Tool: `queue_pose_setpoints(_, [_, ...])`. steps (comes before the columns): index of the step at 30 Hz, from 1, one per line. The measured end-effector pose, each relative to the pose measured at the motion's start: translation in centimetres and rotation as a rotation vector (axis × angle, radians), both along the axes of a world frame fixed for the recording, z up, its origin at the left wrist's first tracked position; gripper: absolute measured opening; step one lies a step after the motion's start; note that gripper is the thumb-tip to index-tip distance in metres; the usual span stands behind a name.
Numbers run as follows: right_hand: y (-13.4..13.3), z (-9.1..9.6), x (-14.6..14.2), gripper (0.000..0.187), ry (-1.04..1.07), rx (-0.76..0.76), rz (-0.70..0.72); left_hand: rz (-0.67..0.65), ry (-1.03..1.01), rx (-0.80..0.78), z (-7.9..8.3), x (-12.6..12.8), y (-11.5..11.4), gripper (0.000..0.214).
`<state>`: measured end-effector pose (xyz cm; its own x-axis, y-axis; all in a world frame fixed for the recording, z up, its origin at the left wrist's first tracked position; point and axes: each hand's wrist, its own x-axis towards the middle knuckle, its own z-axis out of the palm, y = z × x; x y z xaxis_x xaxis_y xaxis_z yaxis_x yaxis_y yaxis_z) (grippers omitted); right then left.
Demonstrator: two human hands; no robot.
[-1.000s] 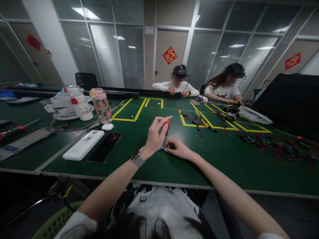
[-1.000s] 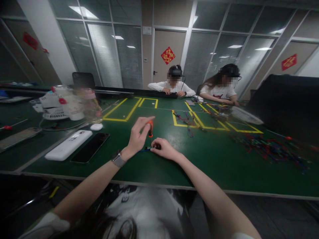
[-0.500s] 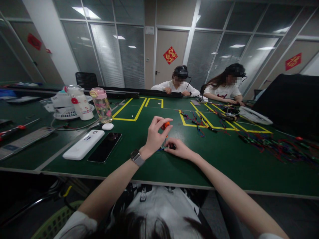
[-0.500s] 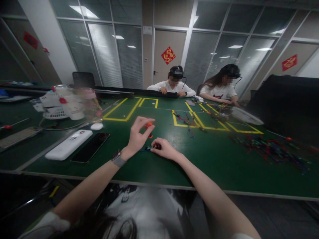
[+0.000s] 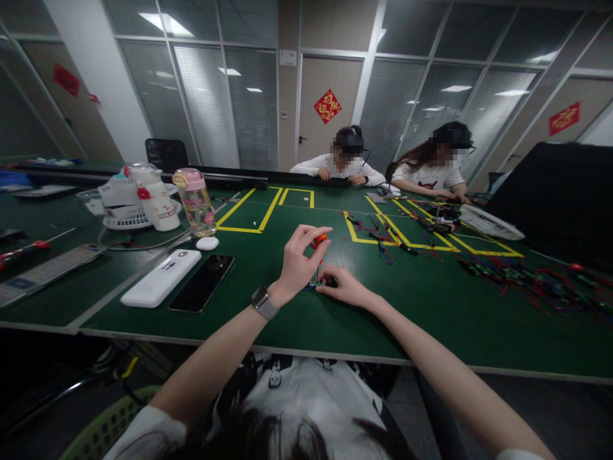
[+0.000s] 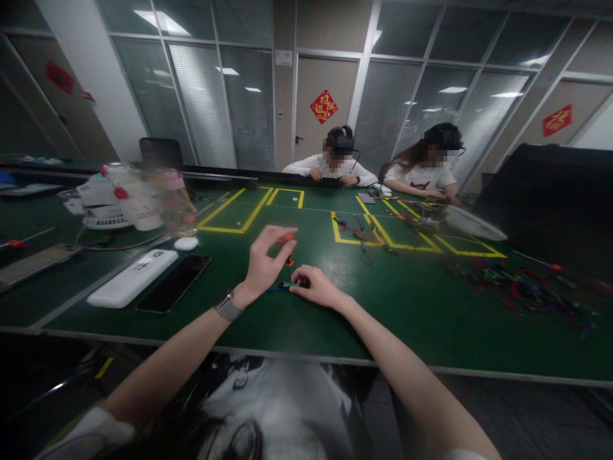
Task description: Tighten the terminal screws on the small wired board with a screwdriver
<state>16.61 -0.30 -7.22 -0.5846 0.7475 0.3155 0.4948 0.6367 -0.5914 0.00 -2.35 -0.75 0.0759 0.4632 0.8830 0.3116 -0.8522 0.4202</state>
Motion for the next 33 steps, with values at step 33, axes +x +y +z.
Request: queue_pose_setpoints(33, [-0.04,0.13,-0.09,0.007,0.013,-0.014,0.005,-0.029,0.037,-0.06,-0.14,-0.07,0.07,0.028])
